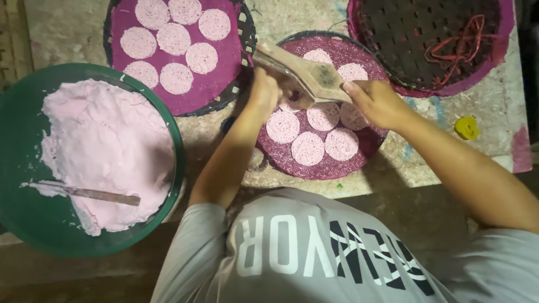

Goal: The person scoops pink dough from a green basin and presses it into a handheld metal mold. They then eject the formed round pieces onto a purple tray. The person repeats this cycle, filling the tray with multiple dough rounds.

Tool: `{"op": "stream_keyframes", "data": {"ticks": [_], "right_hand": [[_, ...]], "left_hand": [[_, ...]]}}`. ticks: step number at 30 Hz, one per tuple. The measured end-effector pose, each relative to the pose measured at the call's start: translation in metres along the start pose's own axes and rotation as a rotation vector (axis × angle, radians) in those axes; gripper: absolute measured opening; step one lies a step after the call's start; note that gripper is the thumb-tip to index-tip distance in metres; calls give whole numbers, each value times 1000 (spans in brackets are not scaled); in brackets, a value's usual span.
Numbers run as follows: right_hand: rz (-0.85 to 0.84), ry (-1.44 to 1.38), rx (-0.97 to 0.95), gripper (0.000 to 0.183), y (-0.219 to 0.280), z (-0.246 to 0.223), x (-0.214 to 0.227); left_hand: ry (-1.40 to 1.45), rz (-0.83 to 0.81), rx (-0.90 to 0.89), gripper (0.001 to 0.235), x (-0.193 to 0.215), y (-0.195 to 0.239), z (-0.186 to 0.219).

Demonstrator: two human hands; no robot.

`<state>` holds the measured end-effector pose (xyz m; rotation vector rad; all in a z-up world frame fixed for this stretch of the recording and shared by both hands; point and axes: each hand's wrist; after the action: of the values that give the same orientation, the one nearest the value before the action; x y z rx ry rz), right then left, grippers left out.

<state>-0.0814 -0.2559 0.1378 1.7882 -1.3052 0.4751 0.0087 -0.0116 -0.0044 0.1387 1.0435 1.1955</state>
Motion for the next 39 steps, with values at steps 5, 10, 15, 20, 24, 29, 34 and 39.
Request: {"op": "stream_keyframes", "data": {"ticks": [5, 10, 15, 20, 24, 29, 34, 39], "right_hand": [[190, -44, 79, 56, -4, 27, -16], [427, -222, 148, 57, -7, 52, -31], [552, -484, 196, 58, 24, 79, -60], [701, -661, 226, 61, 56, 96, -98], [706, -861, 227, 67, 75, 108, -113], [794, -822, 138, 68, 100, 116, -110], [834, -936, 97, 64, 111, 113, -111], [836, -997, 156, 62, 109, 115, -119]], "left_hand": [[-428, -8, 129, 82, 16, -11, -41], [-727, -148, -177, 71, 14, -17, -34], [-1387, -80, -897, 41, 3, 12, -27], [-1616, -71, -1059, 25, -22, 29, -17], [-1665, -36, -1044, 13, -33, 23, -20], [-1497, -45, -974, 8, -21, 10, -24], [-1496, 34, -1100, 6, -11, 13, -27], [-1576, 80, -1079, 7, -9, 27, -28]]}}
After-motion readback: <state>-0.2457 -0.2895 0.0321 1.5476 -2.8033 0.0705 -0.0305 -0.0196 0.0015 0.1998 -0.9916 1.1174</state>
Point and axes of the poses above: each hand's wrist, its own y-axis away from the middle knuckle, its own x-axis out of the back of the hand, z = x × y, and after that the axes turned 2 degrees about x, right-handed
